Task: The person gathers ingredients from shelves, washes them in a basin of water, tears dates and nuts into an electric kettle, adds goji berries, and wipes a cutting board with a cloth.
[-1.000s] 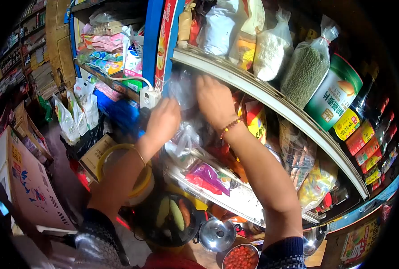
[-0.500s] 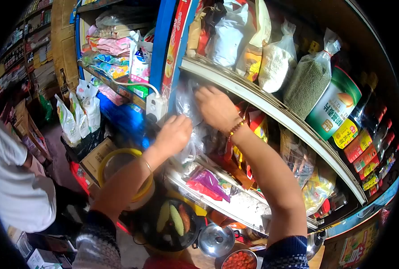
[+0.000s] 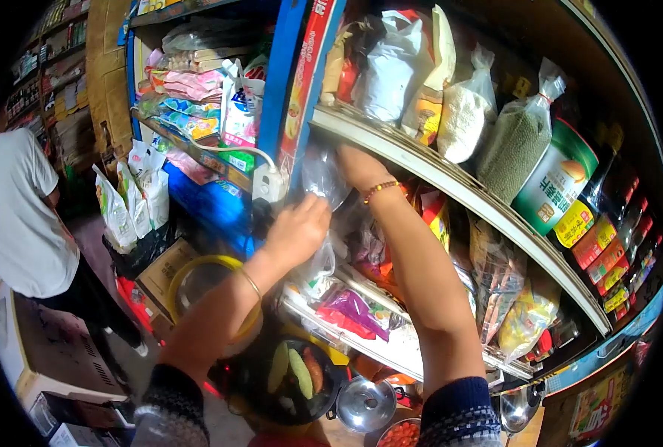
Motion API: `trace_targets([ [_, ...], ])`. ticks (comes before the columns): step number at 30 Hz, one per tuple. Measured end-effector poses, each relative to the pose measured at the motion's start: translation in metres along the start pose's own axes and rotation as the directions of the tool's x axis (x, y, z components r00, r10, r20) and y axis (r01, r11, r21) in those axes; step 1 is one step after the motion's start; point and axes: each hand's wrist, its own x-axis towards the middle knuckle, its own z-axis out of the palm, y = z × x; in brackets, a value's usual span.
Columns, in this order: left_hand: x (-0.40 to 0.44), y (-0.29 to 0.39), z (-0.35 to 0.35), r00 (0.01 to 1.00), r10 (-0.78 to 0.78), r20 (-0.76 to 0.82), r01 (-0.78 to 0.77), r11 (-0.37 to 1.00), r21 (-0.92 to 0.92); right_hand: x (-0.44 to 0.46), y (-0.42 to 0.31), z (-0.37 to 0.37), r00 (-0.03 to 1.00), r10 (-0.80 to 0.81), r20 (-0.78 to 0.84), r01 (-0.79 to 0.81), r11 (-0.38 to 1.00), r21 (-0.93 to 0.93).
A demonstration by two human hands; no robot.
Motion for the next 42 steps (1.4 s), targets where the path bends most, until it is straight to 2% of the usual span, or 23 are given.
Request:
trace_targets([
  [1,0.0,-0.001,0.002,1.0,0.027,0.001,-0.027,1.0,0.006,0.005,0.001,-0.005,0.998,-0.05,0.024,0.052,0.996,-0.075],
  [2,0.001,-0.001,0.002,1.0,0.027,0.001,-0.027,1.0,0.006,0.009,0.0,-0.008,0.998,-0.05,0.024,0.052,0.996,-0.075],
  [4,0.004,0.002,0.002,1.0,0.014,0.003,-0.014,1.0,-0.023,0.018,-0.001,-0.015,0.944,0.01,0.329,0.062,0.976,-0.208],
  [6,0.004,0.002,0.006,1.0,0.006,0.002,-0.006,1.0,-0.031,0.023,-0.008,-0.036,0.95,0.021,0.311,0.045,0.978,-0.203],
  [8,0.001,0.002,0.007,1.0,0.011,0.012,-0.009,0.996,-0.089,0.027,-0.018,-0.056,0.84,0.017,0.543,0.028,0.997,-0.074],
  [10,-0.001,-0.001,0.009,1.0,0.007,0.015,-0.006,0.995,-0.097,0.021,-0.015,-0.053,0.846,0.018,0.533,0.014,0.998,-0.058],
  [12,-0.003,-0.004,0.011,1.0,0.009,0.02,-0.007,0.995,-0.099,0.016,-0.009,-0.038,0.908,-0.068,0.414,0.076,0.997,-0.003],
  [13,-0.005,-0.005,0.013,1.0,0.011,0.024,-0.009,0.995,-0.095,0.016,-0.003,-0.027,0.909,-0.07,0.411,0.077,0.997,-0.001],
  [15,-0.005,-0.005,0.014,0.999,0.017,0.027,-0.014,0.996,-0.09,0.02,0.005,-0.014,0.812,-0.168,0.56,0.078,0.98,0.181],
  [16,-0.004,-0.006,0.015,0.999,0.029,0.026,-0.027,0.997,-0.078,0.019,0.008,-0.009,0.813,-0.168,0.557,0.077,0.98,0.182],
  [18,-0.006,-0.002,0.016,0.998,0.05,0.036,-0.048,0.996,-0.076,0.014,-0.011,-0.018,0.835,-0.022,0.55,-0.141,0.958,0.251],
  [20,-0.003,-0.004,0.017,0.998,0.015,0.068,-0.011,0.998,-0.067,0.015,-0.016,-0.02,0.867,-0.029,0.497,-0.104,0.966,0.239],
  [23,-0.005,-0.005,0.013,0.999,0.023,0.043,-0.019,0.996,-0.083,0.009,-0.025,-0.031,0.905,0.096,0.414,-0.242,0.917,0.316],
  [24,-0.004,-0.005,0.012,0.999,0.025,0.039,-0.021,0.996,-0.083,0.009,-0.021,-0.031,0.906,0.098,0.412,-0.241,0.919,0.313],
  [26,-0.006,-0.006,0.008,0.998,0.036,0.053,-0.032,0.996,-0.078,0.009,-0.015,-0.033,0.886,-0.004,0.464,-0.176,0.923,0.344],
  [27,-0.007,-0.007,0.007,0.998,0.037,0.051,-0.033,0.997,-0.075,0.008,-0.007,-0.019,0.866,0.006,0.5,-0.215,0.907,0.363],
  [30,-0.006,-0.003,0.008,0.999,0.01,0.04,-0.005,0.991,-0.132,0.011,-0.004,-0.014,0.868,-0.079,0.49,-0.159,0.892,0.424],
  [31,-0.005,-0.002,0.008,0.998,0.028,0.061,-0.019,0.99,-0.14,0.016,-0.003,-0.02,0.793,-0.056,0.607,-0.169,0.937,0.307],
  [32,-0.004,-0.001,0.009,0.995,0.046,0.083,-0.034,0.988,-0.15,0.021,-0.006,-0.024,0.792,-0.051,0.609,-0.173,0.937,0.304],
  [34,-0.002,0.0,0.008,0.995,0.047,0.09,-0.033,0.989,-0.146,0.029,-0.011,-0.031,0.733,0.013,0.68,-0.049,0.998,0.034],
  [35,-0.001,-0.001,0.008,0.995,0.043,0.095,-0.03,0.99,-0.136,0.026,-0.012,-0.033,0.802,-0.003,0.598,-0.02,0.999,0.032],
  [38,-0.005,-0.004,0.007,0.996,0.026,0.089,-0.014,0.991,-0.132,0.03,-0.014,-0.039,0.742,-0.031,0.669,-0.025,0.997,0.074],
  [42,-0.01,-0.01,0.008,0.995,0.021,0.097,-0.009,0.992,-0.126,0.024,-0.018,-0.039,0.768,-0.017,0.641,-0.115,0.98,0.163],
])
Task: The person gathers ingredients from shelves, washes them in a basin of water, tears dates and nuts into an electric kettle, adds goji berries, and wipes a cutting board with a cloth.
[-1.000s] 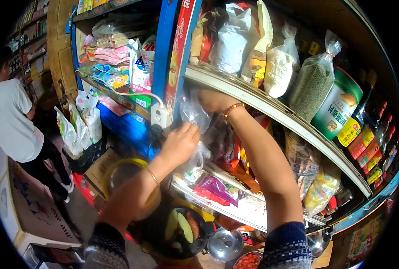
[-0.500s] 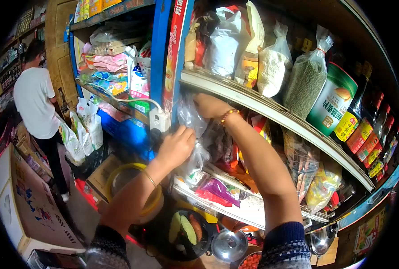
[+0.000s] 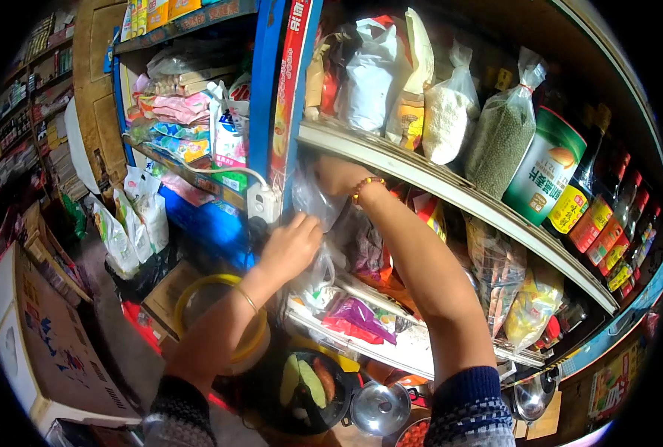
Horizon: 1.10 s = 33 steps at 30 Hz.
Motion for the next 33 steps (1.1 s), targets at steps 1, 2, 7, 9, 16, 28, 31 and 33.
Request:
trace_targets([
  [1,0.0,0.0,0.001,1.0,0.003,-0.001,-0.003,1.0,0.0,0.001,0.006,0.004,0.999,-0.025,-0.03,0.025,1.0,0.005],
  [2,0.001,0.001,0.001,1.0,-0.001,0.006,0.001,1.0,-0.008,0.002,0.009,0.007,0.997,-0.051,-0.06,0.051,0.999,0.009],
  [7,0.004,-0.002,0.002,1.0,-0.007,0.0,0.007,1.0,-0.016,0.004,0.019,0.026,0.986,0.027,-0.165,0.012,0.973,0.232],
  [9,0.003,-0.003,0.003,1.0,-0.007,0.003,0.007,1.0,0.0,-0.002,0.011,0.029,0.97,0.052,-0.236,0.004,0.974,0.228],
  [16,0.003,-0.001,0.002,1.0,0.004,-0.005,-0.004,0.999,-0.033,0.011,0.012,0.02,0.986,-0.012,-0.164,0.044,0.98,0.193],
  [28,0.017,0.005,0.002,1.0,-0.015,0.023,0.016,0.999,-0.043,0.001,0.003,0.041,0.789,0.131,-0.601,-0.183,0.983,-0.025],
  [31,0.024,0.006,-0.001,0.999,-0.014,-0.033,0.012,0.999,-0.05,0.011,0.004,0.025,0.768,0.065,-0.637,-0.182,0.976,-0.121],
  [33,0.023,0.006,-0.001,1.0,-0.004,-0.031,0.003,0.999,-0.039,0.014,-0.001,0.025,0.791,0.113,-0.601,-0.249,0.957,-0.148],
])
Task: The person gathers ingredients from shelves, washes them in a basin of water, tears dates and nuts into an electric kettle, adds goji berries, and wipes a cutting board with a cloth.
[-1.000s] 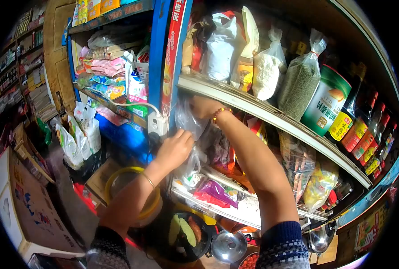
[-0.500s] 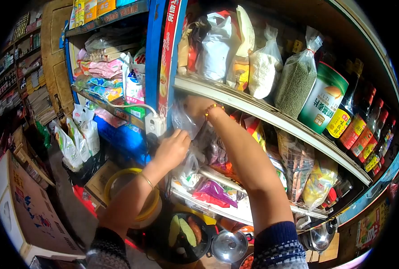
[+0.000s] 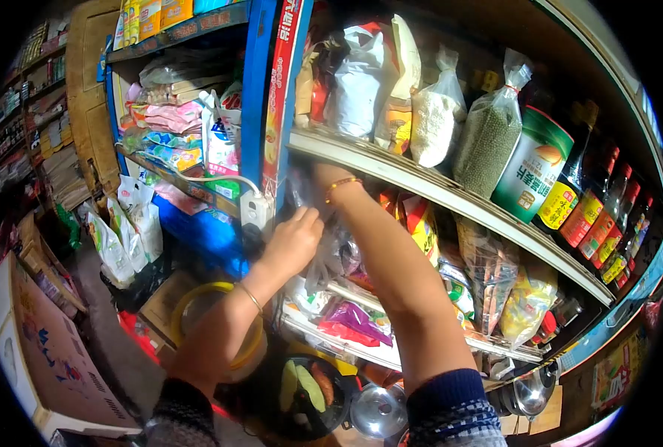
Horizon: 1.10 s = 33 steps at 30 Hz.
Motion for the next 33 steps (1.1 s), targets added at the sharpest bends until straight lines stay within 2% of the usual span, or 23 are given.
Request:
trace_targets([
  [1,0.001,-0.002,-0.001,1.0,0.011,0.002,-0.011,1.0,0.022,0.001,0.002,0.019,0.997,-0.072,-0.04,0.064,0.985,-0.163],
  [3,-0.003,-0.004,0.003,1.0,0.016,0.008,-0.016,1.0,0.019,0.006,-0.006,0.024,0.999,0.014,0.043,-0.009,0.991,-0.133],
  [7,-0.006,-0.006,0.0,0.999,0.015,0.034,-0.017,0.998,0.064,0.013,-0.009,0.006,0.957,-0.006,0.289,0.037,0.994,-0.102],
  [13,-0.008,-0.008,-0.002,0.998,0.007,0.068,-0.01,0.999,0.039,0.009,-0.013,0.002,0.913,-0.022,0.407,0.078,0.99,-0.121],
  [15,-0.007,-0.01,-0.002,0.998,-0.005,0.066,0.005,1.0,0.01,0.006,-0.012,0.004,0.922,-0.036,0.385,0.097,0.985,-0.14],
  [17,-0.007,-0.009,-0.001,0.998,-0.01,0.069,0.009,1.0,0.019,0.002,-0.014,0.008,0.984,-0.076,0.159,0.103,0.981,-0.167],
  [19,-0.006,-0.013,0.006,0.999,-0.04,0.009,0.04,0.999,-0.031,-0.008,-0.009,0.006,0.991,-0.111,-0.069,0.095,0.975,-0.2],
  [20,-0.007,-0.015,0.009,0.998,-0.062,0.007,0.062,0.998,-0.033,-0.014,-0.014,-0.021,0.994,-0.018,0.109,0.018,1.0,0.004],
  [21,-0.005,-0.014,0.006,0.995,-0.09,0.042,0.091,0.996,-0.016,-0.02,-0.015,-0.035,0.955,0.038,0.295,-0.098,0.977,0.191],
  [23,-0.003,-0.015,0.009,0.995,-0.101,0.028,0.101,0.995,-0.013,-0.031,-0.007,-0.035,0.951,0.017,0.31,-0.072,0.983,0.166],
  [24,-0.001,-0.014,0.009,0.991,-0.123,0.05,0.125,0.992,-0.029,-0.039,-0.003,-0.032,0.985,-0.058,0.163,0.02,0.974,0.226],
  [25,0.0,-0.015,0.012,0.993,-0.112,0.023,0.11,0.993,0.047,-0.047,0.002,-0.03,0.992,-0.126,0.005,0.12,0.955,0.27],
  [26,0.003,-0.013,0.014,0.988,-0.151,-0.016,0.151,0.986,0.069,-0.055,0.005,-0.035,0.985,-0.157,-0.071,0.171,0.944,0.281],
  [27,0.004,-0.012,0.018,0.983,-0.179,-0.045,0.182,0.98,0.078,-0.064,0.002,-0.044,0.959,-0.177,-0.221,0.227,0.947,0.228],
  [28,0.002,-0.023,0.03,0.972,-0.233,-0.014,0.233,0.972,-0.017,-0.072,0.001,-0.05,0.882,-0.2,-0.426,0.316,0.923,0.219],
  [29,0.0,-0.036,0.051,0.963,-0.263,0.053,0.268,0.955,-0.129,-0.093,-0.004,-0.072,0.963,-0.121,-0.242,0.212,0.892,0.398],
  [30,-0.001,-0.051,0.076,0.931,-0.307,0.195,0.316,0.949,-0.015,-0.113,-0.008,-0.067,0.915,-0.074,-0.397,0.277,0.831,0.482],
  [31,0.017,-0.033,0.039,0.944,0.039,-0.328,-0.099,0.981,-0.169,-0.144,-0.025,-0.058,0.9,0.093,-0.426,0.221,0.746,0.629],
  [32,0.024,-0.056,0.048,0.859,0.433,-0.275,-0.365,0.893,0.264,-0.184,-0.047,-0.067,0.898,0.342,-0.276,0.086,0.479,0.874],
  [33,0.042,-0.108,0.076,0.989,0.144,-0.015,-0.142,0.984,0.104,-0.218,-0.072,-0.066,0.886,0.444,-0.132,-0.028,0.335,0.942],
])
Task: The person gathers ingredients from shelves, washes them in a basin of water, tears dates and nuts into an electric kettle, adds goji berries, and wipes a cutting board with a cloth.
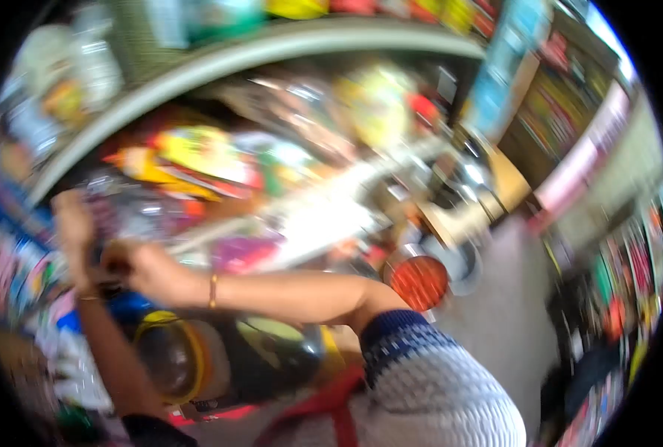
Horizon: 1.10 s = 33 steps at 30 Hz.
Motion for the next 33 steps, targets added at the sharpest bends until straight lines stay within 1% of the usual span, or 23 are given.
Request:
trace_targets([
  [1,0.01,-0.047,0.029,0.916,-0.275,0.291,0.287,0.958,0.004,-0.045,-0.01,-0.007,0.905,0.372,0.207,-0.425,0.8,0.423],
  [2,0.02,-0.067,0.031,0.811,-0.421,0.408,0.441,0.896,0.049,-0.085,-0.026,-0.025,0.847,0.434,0.306,-0.522,0.576,0.629],
  [3,0.008,-0.12,0.055,0.889,-0.297,0.349,0.301,0.953,0.045,-0.132,-0.026,-0.028,0.733,0.542,0.411,-0.614,0.265,0.743],
  [4,-0.002,-0.181,0.08,0.793,-0.299,0.531,0.277,0.953,0.122,-0.182,-0.026,-0.042,0.689,0.575,0.442,-0.591,0.093,0.801],
  [6,0.011,-0.179,0.1,0.865,-0.298,0.404,0.378,0.916,-0.133,-0.249,-0.027,-0.093,0.49,0.792,0.363,-0.402,-0.165,0.901],
  [7,0.0,-0.14,0.079,0.949,-0.228,0.219,0.236,0.972,-0.012,-0.29,-0.028,-0.12,0.467,0.763,0.448,-0.175,-0.417,0.892],
  [8,-0.007,-0.08,0.034,0.995,-0.103,0.016,0.1,0.987,0.128,-0.32,-0.04,-0.14,0.198,0.899,0.391,-0.159,-0.364,0.918],
  [9,-0.01,-0.034,-0.002,0.992,0.114,-0.048,-0.103,0.975,0.196,-0.349,-0.051,-0.163,0.187,0.932,0.311,-0.108,-0.295,0.949],
  [10,-0.021,0.028,-0.031,0.961,0.013,-0.276,0.029,0.988,0.148,-0.381,-0.058,-0.182,0.035,0.968,0.247,-0.032,-0.246,0.969],
  [11,-0.041,0.085,-0.054,0.953,-0.017,-0.301,0.044,0.996,0.084,-0.418,-0.064,-0.209,-0.087,0.983,0.16,-0.062,-0.165,0.984],
  [12,-0.068,0.141,-0.062,0.951,-0.11,-0.289,0.113,0.994,-0.006,-0.452,-0.073,-0.238,0.155,0.973,0.172,0.072,-0.185,0.98],
  [13,-0.093,0.212,-0.075,0.934,-0.349,-0.082,0.34,0.935,-0.103,-0.467,-0.086,-0.262,0.195,0.973,0.124,0.089,-0.143,0.986],
  [14,-0.132,0.257,-0.064,0.959,-0.285,0.014,0.262,0.863,-0.431,-0.482,-0.098,-0.29,0.226,0.971,0.079,0.103,-0.105,0.989],
  [17,-0.198,0.456,-0.083,0.806,-0.268,0.527,0.579,0.537,-0.613,-0.521,-0.119,-0.368,0.182,0.98,0.08,0.232,-0.122,0.965],
  [18,-0.212,0.508,-0.094,0.771,-0.127,0.624,0.574,0.562,-0.595,-0.532,-0.12,-0.395,0.263,0.958,0.114,0.234,-0.178,0.956],
  [20,-0.249,0.611,-0.113,0.384,-0.253,0.888,0.922,0.054,-0.384,-0.543,-0.124,-0.446,0.135,0.991,0.008,0.078,-0.018,0.997],
  [22,-0.257,0.697,-0.131,0.183,-0.197,0.963,0.982,-0.009,-0.189,-0.577,-0.106,-0.492,0.046,0.998,-0.053,0.01,0.053,0.999],
  [24,-0.249,0.774,-0.14,-0.05,-0.061,0.997,0.999,0.001,0.05,-0.627,-0.091,-0.548,0.108,0.994,0.016,-0.173,0.003,0.985],
  [25,-0.252,0.802,-0.134,-0.037,0.047,0.998,0.999,0.003,0.037,-0.635,-0.09,-0.565,-0.093,0.996,0.01,-0.184,-0.027,0.983],
  [29,-0.212,0.918,-0.113,0.0,0.38,0.925,0.997,-0.073,0.03,-0.704,-0.079,-0.629,-0.204,0.979,0.006,-0.148,-0.037,0.988],
  [30,-0.213,0.947,-0.097,0.014,0.45,0.893,0.994,-0.105,0.037,-0.739,-0.07,-0.644,0.024,0.999,0.028,-0.125,-0.025,0.992],
  [32,-0.217,1.002,-0.054,-0.072,0.574,0.816,0.839,-0.407,0.36,-0.731,-0.055,-0.658,-0.227,0.972,-0.068,-0.025,0.064,0.998],
  [33,-0.231,1.031,-0.024,-0.049,0.618,0.785,0.764,-0.483,0.428,-0.769,-0.035,-0.664,-0.041,0.997,-0.066,0.08,0.069,0.994],
])
